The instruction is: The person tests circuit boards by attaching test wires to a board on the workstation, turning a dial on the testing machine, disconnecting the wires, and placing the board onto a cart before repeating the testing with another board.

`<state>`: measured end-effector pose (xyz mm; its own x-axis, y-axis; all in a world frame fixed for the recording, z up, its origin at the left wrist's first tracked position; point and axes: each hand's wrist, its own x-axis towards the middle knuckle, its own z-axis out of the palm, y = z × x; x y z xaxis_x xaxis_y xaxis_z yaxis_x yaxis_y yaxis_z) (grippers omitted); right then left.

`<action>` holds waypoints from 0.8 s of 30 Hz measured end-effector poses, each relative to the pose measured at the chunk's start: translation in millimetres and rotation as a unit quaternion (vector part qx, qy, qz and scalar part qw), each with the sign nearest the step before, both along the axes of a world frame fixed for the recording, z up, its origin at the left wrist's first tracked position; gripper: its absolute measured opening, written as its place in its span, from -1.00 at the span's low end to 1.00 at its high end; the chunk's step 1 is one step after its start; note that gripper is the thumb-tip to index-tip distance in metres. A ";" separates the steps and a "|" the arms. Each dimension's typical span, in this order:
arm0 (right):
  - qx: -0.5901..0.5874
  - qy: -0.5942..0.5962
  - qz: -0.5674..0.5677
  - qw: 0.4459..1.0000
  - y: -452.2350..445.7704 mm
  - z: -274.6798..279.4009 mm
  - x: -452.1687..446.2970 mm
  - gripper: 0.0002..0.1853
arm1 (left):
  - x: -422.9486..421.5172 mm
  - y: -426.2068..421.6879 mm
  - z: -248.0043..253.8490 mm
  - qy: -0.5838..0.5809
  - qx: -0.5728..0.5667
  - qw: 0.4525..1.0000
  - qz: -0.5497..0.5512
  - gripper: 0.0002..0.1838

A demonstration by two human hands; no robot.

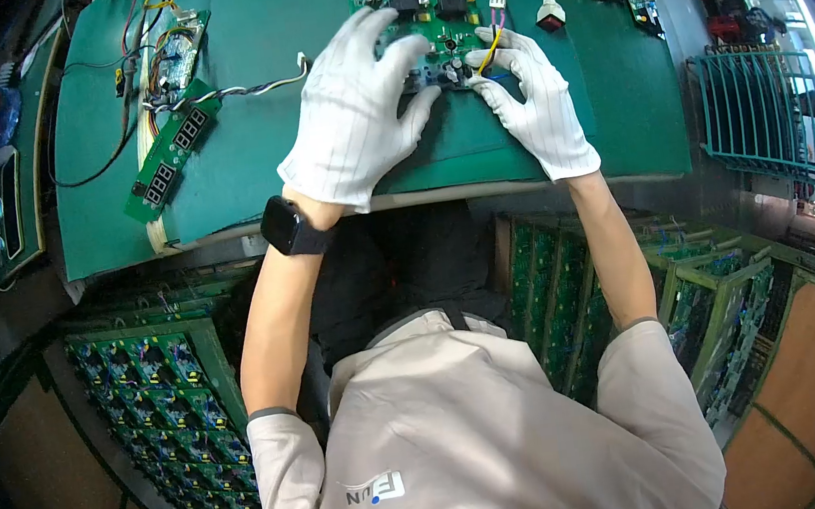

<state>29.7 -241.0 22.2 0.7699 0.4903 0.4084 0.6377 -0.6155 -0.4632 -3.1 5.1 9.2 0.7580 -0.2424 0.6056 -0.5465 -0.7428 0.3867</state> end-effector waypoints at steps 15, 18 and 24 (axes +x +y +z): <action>-0.050 0.077 0.020 0.996 1.1 28.3 12.2 -0.72 | 49.2 22.2 3.2 0.088 0.101 0.990 -0.040 0.15; -0.072 0.066 0.016 0.995 0.2 28.2 11.8 -0.73 | 49.4 24.1 4.5 0.078 0.105 0.991 -0.039 0.16; -0.069 0.070 0.017 0.995 -3.1 21.5 11.0 -0.71 | 48.0 21.1 13.8 0.137 0.134 0.981 -0.024 0.18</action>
<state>40.7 -244.0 43.7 0.7963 0.5612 0.2256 0.5948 -0.6587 -0.4609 44.9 26.2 23.0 0.8672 -0.4039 0.2912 -0.4859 -0.8141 0.3179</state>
